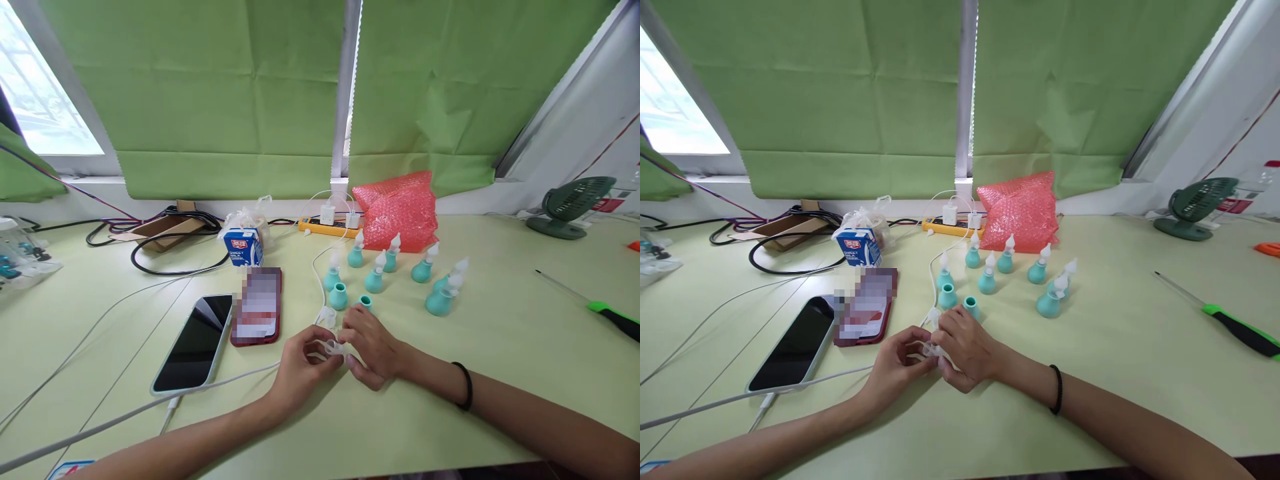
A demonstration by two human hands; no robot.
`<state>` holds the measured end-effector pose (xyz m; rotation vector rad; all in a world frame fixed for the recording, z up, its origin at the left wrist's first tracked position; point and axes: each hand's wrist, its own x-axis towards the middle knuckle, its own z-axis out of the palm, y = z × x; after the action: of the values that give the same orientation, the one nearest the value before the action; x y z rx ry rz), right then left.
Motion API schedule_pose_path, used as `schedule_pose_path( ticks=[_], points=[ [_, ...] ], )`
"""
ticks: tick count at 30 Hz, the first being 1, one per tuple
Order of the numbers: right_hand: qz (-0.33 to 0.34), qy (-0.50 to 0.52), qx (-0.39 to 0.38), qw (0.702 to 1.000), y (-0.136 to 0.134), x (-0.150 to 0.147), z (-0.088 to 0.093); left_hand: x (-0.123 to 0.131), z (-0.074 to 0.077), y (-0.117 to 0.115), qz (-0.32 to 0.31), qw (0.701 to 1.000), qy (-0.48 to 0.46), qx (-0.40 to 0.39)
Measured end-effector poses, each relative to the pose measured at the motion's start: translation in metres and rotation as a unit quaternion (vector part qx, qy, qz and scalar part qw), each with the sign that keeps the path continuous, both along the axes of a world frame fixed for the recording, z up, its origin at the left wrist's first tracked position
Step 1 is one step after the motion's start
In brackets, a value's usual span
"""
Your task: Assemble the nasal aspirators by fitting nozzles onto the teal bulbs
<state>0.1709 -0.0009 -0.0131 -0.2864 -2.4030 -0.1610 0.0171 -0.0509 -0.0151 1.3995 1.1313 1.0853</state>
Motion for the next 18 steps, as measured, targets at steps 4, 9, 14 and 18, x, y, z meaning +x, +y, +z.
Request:
schedule_pose_path(
  ticks=[4, 9, 14, 18],
  points=[
    [-0.022, 0.014, -0.016, 1.000, 0.000, 0.003, -0.005, -0.001, -0.002, 0.002, 0.007, 1.000, -0.026, -0.012],
    [-0.053, 0.070, -0.061, 0.994, -0.012, 0.012, -0.010, -0.001, -0.001, 0.002, 0.018, 0.999, -0.040, -0.029],
    [-0.062, 0.088, -0.105, 0.989, -0.022, 0.015, -0.009, 0.000, -0.002, 0.000, 0.019, 0.998, -0.048, -0.035],
    [-0.010, 0.101, -0.166, 0.981, -0.017, 0.012, -0.006, 0.001, -0.003, 0.000, 0.015, 0.998, -0.048, -0.029]
  ],
)
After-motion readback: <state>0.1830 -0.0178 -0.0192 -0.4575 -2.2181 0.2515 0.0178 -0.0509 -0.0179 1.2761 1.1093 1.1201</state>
